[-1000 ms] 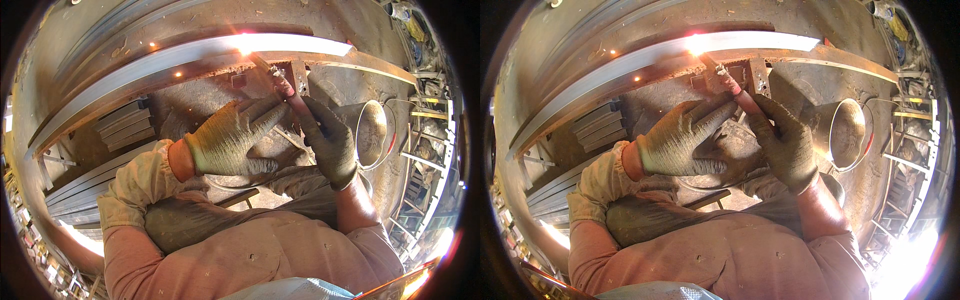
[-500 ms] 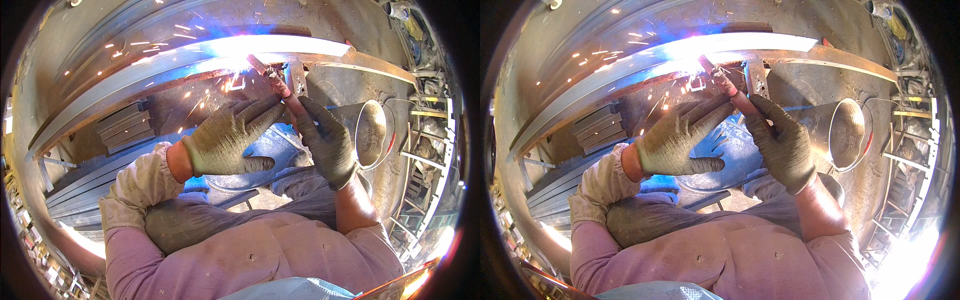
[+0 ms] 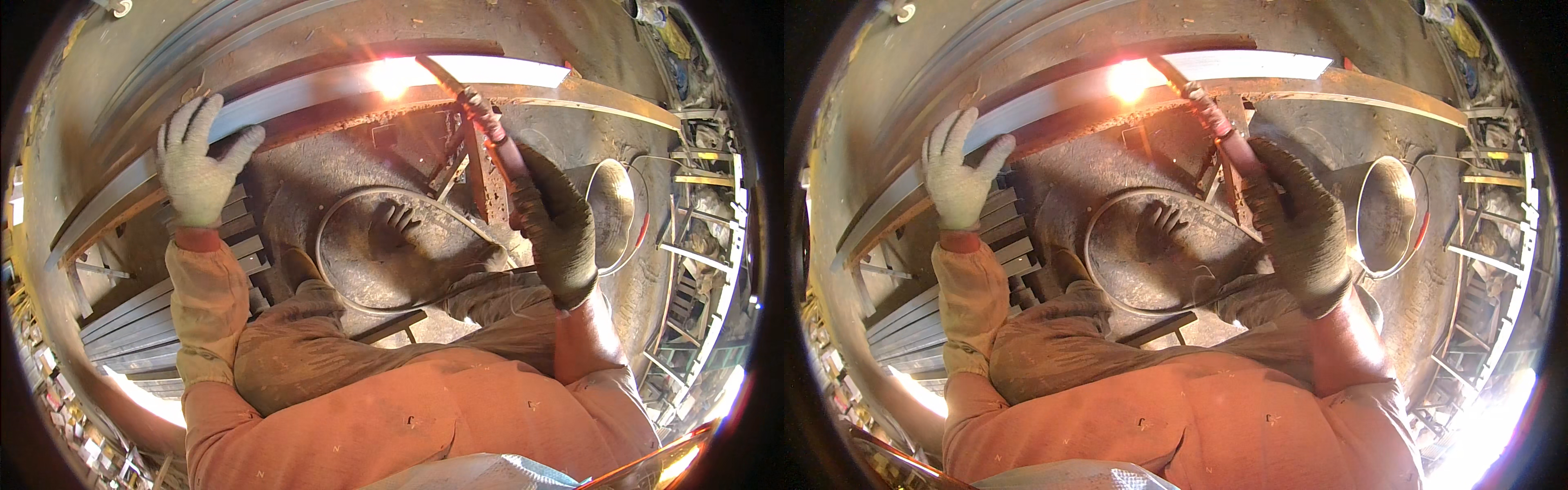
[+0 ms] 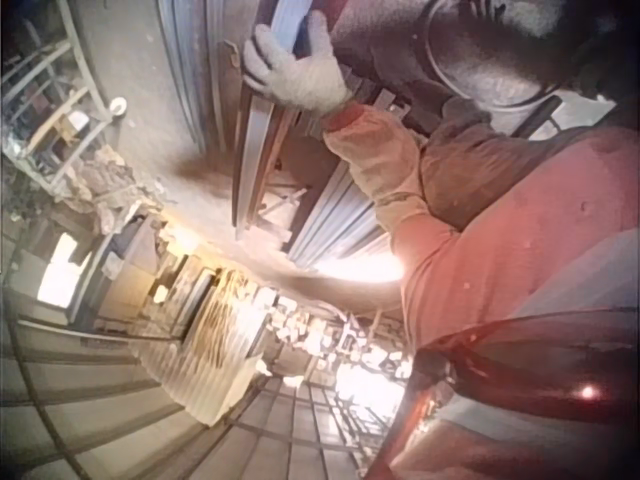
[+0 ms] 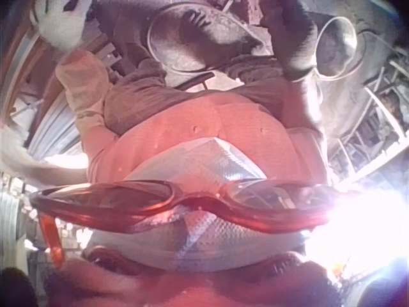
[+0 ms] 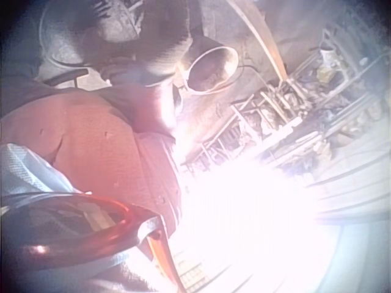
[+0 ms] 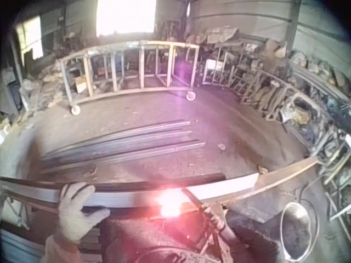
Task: The person welds metal bars onto a curved metal frame using a welding torch, producing sparks. They periodically reposition the bars and continue welding along the seams.
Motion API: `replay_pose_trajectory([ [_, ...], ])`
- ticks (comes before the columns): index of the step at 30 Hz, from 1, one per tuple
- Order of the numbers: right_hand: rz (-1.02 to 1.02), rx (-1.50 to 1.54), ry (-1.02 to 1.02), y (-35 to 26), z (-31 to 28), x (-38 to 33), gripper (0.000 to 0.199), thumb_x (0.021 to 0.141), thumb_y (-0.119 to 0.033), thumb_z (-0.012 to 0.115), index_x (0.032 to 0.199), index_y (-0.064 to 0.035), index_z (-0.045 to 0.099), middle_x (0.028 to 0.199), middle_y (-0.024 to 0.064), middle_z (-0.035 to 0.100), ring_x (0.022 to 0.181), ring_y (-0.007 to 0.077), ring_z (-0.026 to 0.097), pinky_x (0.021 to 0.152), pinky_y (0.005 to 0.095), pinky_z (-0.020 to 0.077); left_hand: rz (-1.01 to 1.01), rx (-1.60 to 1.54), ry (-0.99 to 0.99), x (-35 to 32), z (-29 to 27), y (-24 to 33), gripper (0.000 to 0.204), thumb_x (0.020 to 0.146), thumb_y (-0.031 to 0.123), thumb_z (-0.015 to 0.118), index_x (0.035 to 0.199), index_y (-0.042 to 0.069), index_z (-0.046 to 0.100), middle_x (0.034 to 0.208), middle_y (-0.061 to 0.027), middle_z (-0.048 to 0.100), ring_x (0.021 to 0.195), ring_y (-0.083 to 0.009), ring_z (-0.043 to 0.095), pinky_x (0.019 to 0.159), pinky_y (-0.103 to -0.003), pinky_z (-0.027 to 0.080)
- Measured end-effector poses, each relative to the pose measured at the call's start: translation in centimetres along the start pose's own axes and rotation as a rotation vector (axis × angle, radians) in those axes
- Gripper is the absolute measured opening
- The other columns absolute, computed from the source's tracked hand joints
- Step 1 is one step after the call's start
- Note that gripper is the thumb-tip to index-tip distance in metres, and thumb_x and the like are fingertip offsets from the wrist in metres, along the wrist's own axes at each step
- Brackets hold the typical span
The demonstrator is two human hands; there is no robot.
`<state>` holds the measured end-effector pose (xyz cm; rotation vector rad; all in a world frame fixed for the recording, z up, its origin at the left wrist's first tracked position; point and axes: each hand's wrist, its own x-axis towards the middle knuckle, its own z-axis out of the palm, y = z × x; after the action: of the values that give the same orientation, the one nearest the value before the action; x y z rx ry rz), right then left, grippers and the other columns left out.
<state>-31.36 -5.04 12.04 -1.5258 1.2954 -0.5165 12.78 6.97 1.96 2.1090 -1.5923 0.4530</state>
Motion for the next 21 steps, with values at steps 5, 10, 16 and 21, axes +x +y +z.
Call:
replay_pose_trajectory([
  [5, 0.03, -0.069, 0.027, -0.3, -0.9, 0.4, 0.049, 0.12, -0.027, 0.074, 0.161, -0.0027, 0.068, 0.136, 0.0083, 0.079, 0.115, 0.0118, 0.072, 0.097, 0.0292, 0.061, 0.059, 0.031, 0.101, 0.7, 2.3, -2.7, 0.073, 0.074, 0.061, 0.104, 0.123, 0.011, 0.084, 0.127, -0.0097, 0.082, 0.114, -0.0381, 0.076, 0.098, -0.053, 0.062],
  [10, 0.023, -0.006, 0.007, 0.2, -0.8, 0.3, 0.048, 0.121, -0.024, 0.072, 0.164, -0.0035, 0.066, 0.137, 0.0057, 0.077, 0.113, 0.0102, 0.071, 0.095, 0.0281, 0.0605, -0.004, -0.127, 0.095, 0.4, 2.1, -2.6, 0.07, 0.071, 0.058, 0.107, 0.118, 0.011, 0.083, 0.114, -0.0091, 0.083, 0.101, -0.0352, 0.078, 0.089, -0.047, 0.064],
  [16, 0.01, 0.001, 0.044, -0.3, -0.2, 0.5, 0.049, 0.119, -0.024, 0.075, 0.163, -0.0034, 0.067, 0.116, 0.0025, 0.078, 0.081, 0.0071, 0.066, 0.072, 0.0248, 0.0541, 0.093, -0.082, 0.121, 1.5, 0.9, -1.6, 0.056, 0.078, 0.052, 0.104, 0.104, 0.008, 0.084, 0.115, -0.0097, 0.083, 0.102, -0.0357, 0.077, 0.09, -0.047, 0.062],
  [21, -0.054, -0.081, 0.05, 0.1, 0.0, 0.6, 0.047, 0.118, -0.027, 0.076, 0.159, -0.0036, 0.071, 0.115, 0.0021, 0.079, 0.08, 0.0069, 0.064, 0.071, 0.0247, 0.0535, 0.169, -0.026, 0.178, 3.5, 1.5, -2.4, 0.046, 0.087, 0.048, 0.099, 0.097, 0.006, 0.085, 0.116, -0.008, 0.083, 0.107, -0.0361, 0.075, 0.093, -0.047, 0.061],
])
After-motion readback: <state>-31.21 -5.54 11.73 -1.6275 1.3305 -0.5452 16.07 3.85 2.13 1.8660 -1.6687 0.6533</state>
